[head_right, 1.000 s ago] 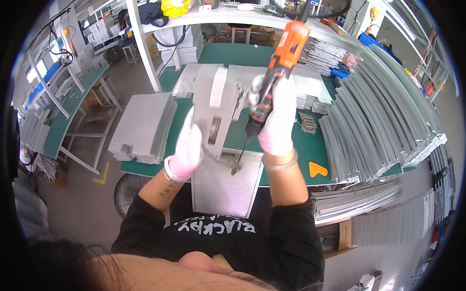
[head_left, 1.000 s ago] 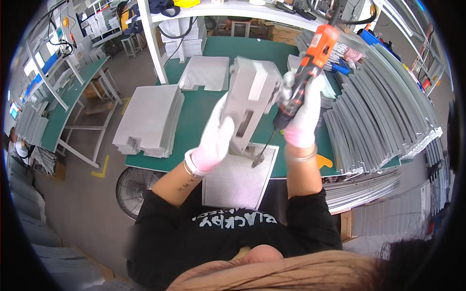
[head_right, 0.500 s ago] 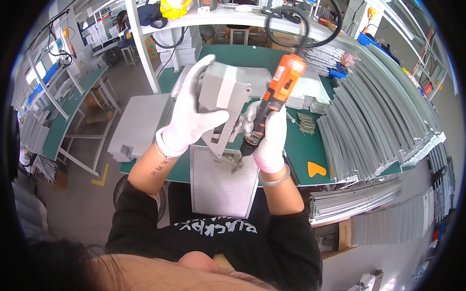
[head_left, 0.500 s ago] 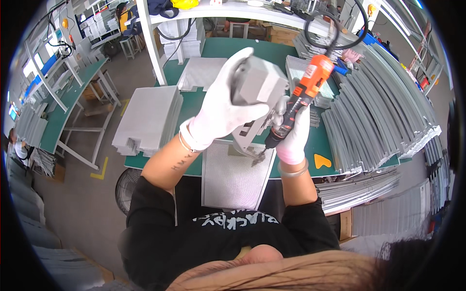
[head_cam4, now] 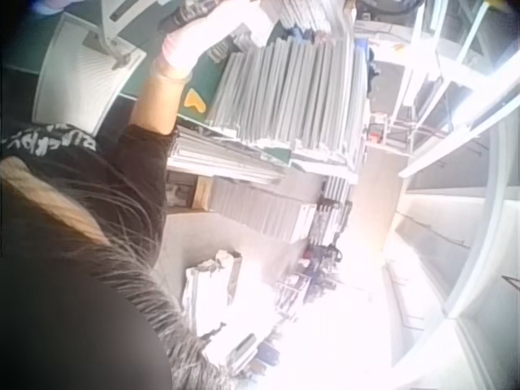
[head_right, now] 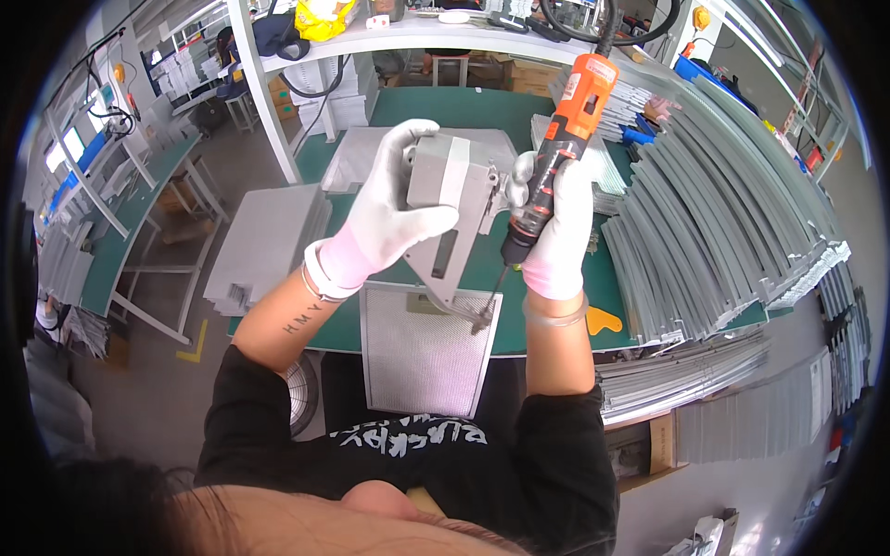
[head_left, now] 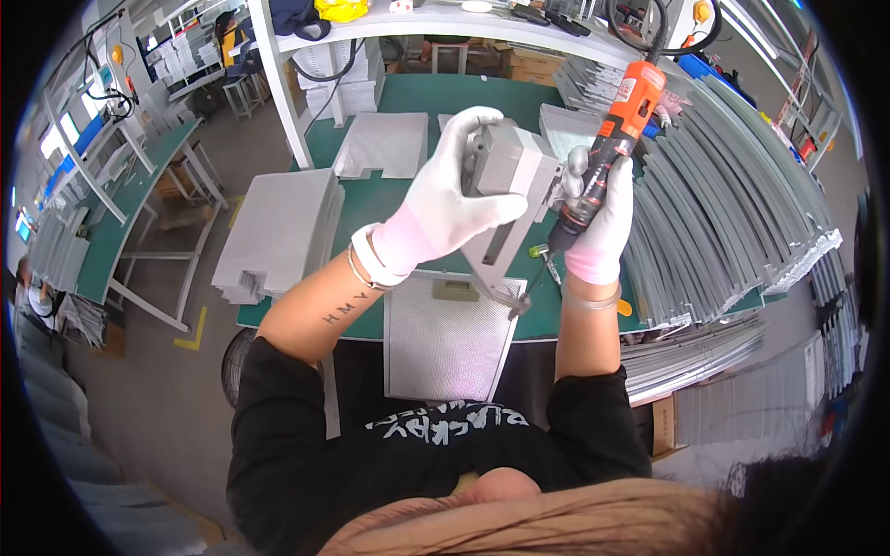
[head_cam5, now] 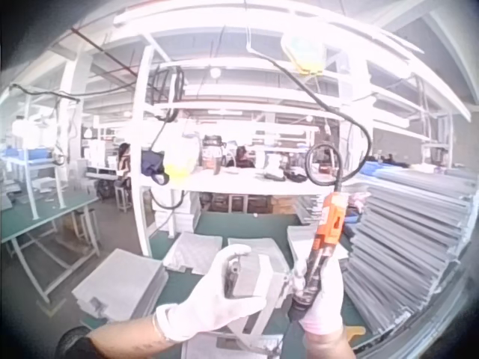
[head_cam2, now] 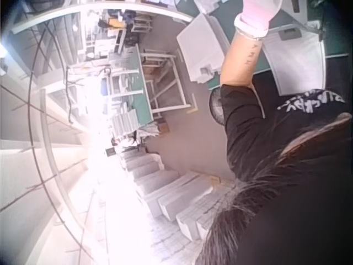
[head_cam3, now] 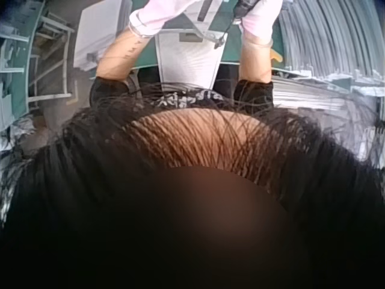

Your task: Assembling metal mesh panels into frames using an electric screwdriver and a hammer on a factory workbench.

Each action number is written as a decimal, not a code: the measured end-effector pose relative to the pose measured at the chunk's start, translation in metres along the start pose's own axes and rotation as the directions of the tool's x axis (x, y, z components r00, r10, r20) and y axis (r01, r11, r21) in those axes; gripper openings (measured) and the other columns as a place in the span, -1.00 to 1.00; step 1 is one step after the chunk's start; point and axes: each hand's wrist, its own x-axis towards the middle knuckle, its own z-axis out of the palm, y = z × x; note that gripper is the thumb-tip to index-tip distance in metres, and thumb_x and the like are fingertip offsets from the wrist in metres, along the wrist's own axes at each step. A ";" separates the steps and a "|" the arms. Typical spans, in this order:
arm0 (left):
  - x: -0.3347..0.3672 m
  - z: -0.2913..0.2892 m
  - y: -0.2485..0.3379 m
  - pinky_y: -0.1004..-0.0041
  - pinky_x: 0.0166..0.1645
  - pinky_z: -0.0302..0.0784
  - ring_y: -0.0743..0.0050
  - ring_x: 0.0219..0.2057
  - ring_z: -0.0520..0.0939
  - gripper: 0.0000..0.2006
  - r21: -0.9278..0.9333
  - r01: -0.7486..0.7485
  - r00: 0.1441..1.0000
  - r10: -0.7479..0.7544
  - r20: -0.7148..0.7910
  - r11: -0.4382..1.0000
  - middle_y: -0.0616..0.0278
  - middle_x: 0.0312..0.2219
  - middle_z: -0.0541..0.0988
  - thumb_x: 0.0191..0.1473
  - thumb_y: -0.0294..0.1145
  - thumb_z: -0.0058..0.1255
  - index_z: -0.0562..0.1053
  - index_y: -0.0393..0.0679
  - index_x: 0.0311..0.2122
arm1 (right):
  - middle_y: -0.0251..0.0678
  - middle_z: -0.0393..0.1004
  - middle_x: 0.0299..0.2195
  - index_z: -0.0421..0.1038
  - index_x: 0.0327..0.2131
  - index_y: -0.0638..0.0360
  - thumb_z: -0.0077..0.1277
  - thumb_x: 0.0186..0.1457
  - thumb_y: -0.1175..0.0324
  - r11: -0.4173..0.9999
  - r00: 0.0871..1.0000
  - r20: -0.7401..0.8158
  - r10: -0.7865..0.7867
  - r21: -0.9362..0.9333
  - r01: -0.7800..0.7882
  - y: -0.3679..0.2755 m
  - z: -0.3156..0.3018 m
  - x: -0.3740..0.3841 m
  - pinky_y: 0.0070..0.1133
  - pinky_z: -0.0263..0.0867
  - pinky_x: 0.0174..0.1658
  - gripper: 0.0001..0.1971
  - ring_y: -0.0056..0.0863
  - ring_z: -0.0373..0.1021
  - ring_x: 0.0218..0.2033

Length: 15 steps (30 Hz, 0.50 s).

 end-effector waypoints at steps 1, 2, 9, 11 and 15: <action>0.004 0.000 0.005 0.39 0.09 0.42 0.49 -0.05 0.46 -0.19 -0.008 0.004 1.000 -0.004 0.001 1.000 0.15 -0.06 0.41 -0.09 -0.40 0.32 0.13 -0.15 0.25 | -0.36 0.39 -0.41 0.20 0.08 0.13 -0.15 0.32 -0.06 1.000 1.000 -0.006 0.003 -0.006 -0.003 0.002 0.006 -0.005 -0.68 0.21 -0.52 -0.51 -0.67 0.27 -0.55; 0.010 0.001 0.016 0.39 0.10 0.42 0.48 -0.05 0.46 -0.19 -0.045 -0.006 0.999 0.004 -0.047 0.999 0.15 -0.06 0.41 -0.08 -0.40 0.31 0.12 -0.15 0.26 | -0.36 0.39 -0.40 0.17 0.13 0.13 -0.15 0.32 -0.06 1.000 0.999 -0.041 0.004 0.025 -0.003 0.009 0.017 -0.012 -0.68 0.21 -0.52 -0.47 -0.67 0.27 -0.55; -0.023 0.002 -0.005 0.37 0.21 0.30 0.40 0.04 0.43 -0.16 -0.042 -0.017 0.998 0.014 -0.058 0.999 0.11 0.06 0.32 0.00 -0.36 0.28 0.04 -0.15 0.31 | -0.32 0.39 -0.43 0.22 -0.06 0.14 -0.14 0.31 -0.04 0.997 0.999 0.038 -0.027 -0.068 0.029 -0.002 0.011 -0.004 -0.69 0.24 -0.46 -0.57 -0.63 0.31 -0.51; -0.021 0.000 -0.005 0.37 0.20 0.31 0.40 0.04 0.42 -0.16 -0.122 0.019 0.998 -0.026 -0.060 0.992 0.10 0.08 0.30 -0.01 -0.35 0.27 0.04 -0.14 0.32 | -0.31 0.40 -0.43 0.23 -0.06 0.14 -0.15 0.31 -0.05 0.998 0.998 0.020 -0.054 -0.038 0.055 0.006 0.013 -0.007 -0.69 0.26 -0.45 -0.57 -0.63 0.32 -0.50; -0.009 -0.002 0.004 0.38 0.19 0.32 0.42 0.03 0.42 -0.17 -0.037 -0.007 0.998 0.004 -0.065 0.999 0.11 0.06 0.33 0.00 -0.34 0.27 0.05 -0.15 0.31 | -0.32 0.38 -0.46 0.22 -0.04 0.13 -0.16 0.31 -0.07 0.998 1.000 0.000 -0.022 0.056 0.022 0.013 0.013 -0.016 -0.65 0.28 -0.44 -0.55 -0.61 0.31 -0.52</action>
